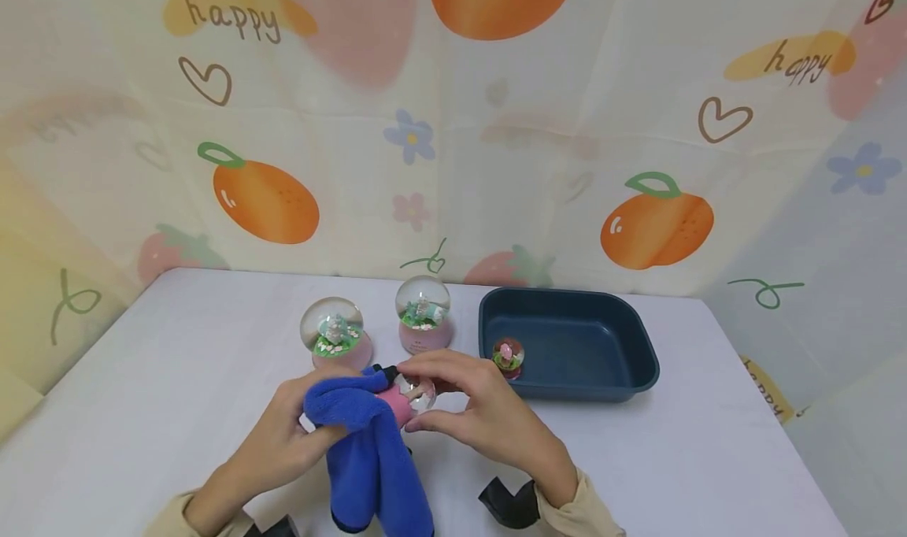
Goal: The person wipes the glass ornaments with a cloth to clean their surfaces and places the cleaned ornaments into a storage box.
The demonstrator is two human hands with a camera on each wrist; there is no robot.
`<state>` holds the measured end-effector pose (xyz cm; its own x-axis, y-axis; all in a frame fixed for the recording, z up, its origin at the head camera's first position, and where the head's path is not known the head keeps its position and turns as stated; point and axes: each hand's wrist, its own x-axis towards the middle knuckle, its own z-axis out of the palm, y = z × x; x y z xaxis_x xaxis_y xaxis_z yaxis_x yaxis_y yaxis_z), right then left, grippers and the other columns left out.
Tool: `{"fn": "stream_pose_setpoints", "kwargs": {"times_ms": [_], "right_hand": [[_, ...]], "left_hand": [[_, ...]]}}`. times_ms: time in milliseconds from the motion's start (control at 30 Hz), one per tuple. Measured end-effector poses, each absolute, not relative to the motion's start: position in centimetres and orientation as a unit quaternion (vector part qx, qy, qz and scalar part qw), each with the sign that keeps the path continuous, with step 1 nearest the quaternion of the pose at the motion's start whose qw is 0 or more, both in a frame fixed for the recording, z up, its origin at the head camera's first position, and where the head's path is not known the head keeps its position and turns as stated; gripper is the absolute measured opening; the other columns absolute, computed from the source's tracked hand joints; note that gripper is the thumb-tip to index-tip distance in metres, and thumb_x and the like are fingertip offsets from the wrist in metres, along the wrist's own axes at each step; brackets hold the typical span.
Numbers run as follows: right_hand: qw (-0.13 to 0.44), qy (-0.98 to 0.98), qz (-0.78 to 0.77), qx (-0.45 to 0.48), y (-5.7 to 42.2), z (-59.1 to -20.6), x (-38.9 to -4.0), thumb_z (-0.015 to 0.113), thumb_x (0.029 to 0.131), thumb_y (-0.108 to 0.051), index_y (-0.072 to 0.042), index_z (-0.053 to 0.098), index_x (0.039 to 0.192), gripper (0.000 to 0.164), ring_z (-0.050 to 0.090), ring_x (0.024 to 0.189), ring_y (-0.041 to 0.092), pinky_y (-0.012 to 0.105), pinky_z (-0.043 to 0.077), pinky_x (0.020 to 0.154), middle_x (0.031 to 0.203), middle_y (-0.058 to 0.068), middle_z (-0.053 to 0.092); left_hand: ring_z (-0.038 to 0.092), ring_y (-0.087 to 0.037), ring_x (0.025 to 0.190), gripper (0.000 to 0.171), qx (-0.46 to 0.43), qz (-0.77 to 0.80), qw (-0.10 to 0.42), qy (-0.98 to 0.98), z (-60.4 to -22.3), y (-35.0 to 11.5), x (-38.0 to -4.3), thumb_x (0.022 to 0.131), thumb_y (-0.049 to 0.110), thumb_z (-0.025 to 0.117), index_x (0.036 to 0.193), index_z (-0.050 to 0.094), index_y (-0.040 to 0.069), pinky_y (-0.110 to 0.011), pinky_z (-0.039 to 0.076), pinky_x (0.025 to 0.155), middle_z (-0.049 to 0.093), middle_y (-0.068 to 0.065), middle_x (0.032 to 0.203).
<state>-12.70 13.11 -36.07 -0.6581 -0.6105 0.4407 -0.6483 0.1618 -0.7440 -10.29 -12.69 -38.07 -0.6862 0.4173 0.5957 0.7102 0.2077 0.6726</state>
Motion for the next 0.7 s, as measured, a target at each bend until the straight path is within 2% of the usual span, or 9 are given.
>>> {"fn": "stream_pose_setpoints", "kwargs": {"times_ms": [233, 400, 533, 700], "right_hand": [[-0.013, -0.752, 0.519, 0.407, 13.38, -36.01, -12.89, 0.075, 0.086, -0.011, -0.007, 0.059, 0.134, 0.051, 0.066, 0.114, 0.018, 0.027, 0.055, 0.093, 0.126, 0.011, 0.067], [-0.007, -0.750, 0.524, 0.403, 13.30, -36.13, -12.83, 0.076, 0.085, -0.009, -0.005, 0.059, 0.133, 0.051, 0.066, 0.112, 0.015, 0.026, 0.055, 0.092, 0.125, 0.012, 0.066], [0.021, -0.756, 0.518, 0.400, 13.01, -36.28, -12.77, 0.078, 0.083, -0.009, -0.004, 0.061, 0.130, 0.050, 0.067, 0.107, 0.017, 0.028, 0.057, 0.088, 0.123, 0.013, 0.067], [0.031, -0.771, 0.502, 0.391, 12.85, -36.23, -12.53, 0.078, 0.083, -0.009, -0.005, 0.062, 0.129, 0.050, 0.067, 0.099, 0.014, 0.028, 0.059, 0.081, 0.123, 0.012, 0.067]], "left_hand": [[0.067, -0.013, 0.105, 0.049, -0.365, -0.517, 0.134, -0.762, -38.06, -12.96, -10.35, 0.077, -0.012, 0.070, 0.121, 0.063, 0.009, -0.024, 0.051, 0.096, 0.072, -0.008, 0.113], [0.064, -0.014, 0.114, 0.059, -0.364, -0.505, 0.114, -0.775, -38.03, -13.08, -10.29, 0.077, -0.001, 0.079, 0.130, 0.057, 0.011, -0.026, 0.050, 0.099, 0.067, -0.008, 0.124], [0.061, -0.015, 0.116, 0.068, -0.353, -0.485, 0.107, -0.793, -37.82, -12.71, -10.03, 0.076, 0.011, 0.085, 0.135, 0.051, 0.013, -0.028, 0.050, 0.101, 0.064, -0.006, 0.129], [0.063, -0.015, 0.111, 0.057, -0.334, -0.470, 0.112, -0.809, -37.72, -12.45, -9.75, 0.081, 0.011, 0.080, 0.131, 0.053, 0.014, -0.031, 0.052, 0.098, 0.066, -0.003, 0.124]]}}
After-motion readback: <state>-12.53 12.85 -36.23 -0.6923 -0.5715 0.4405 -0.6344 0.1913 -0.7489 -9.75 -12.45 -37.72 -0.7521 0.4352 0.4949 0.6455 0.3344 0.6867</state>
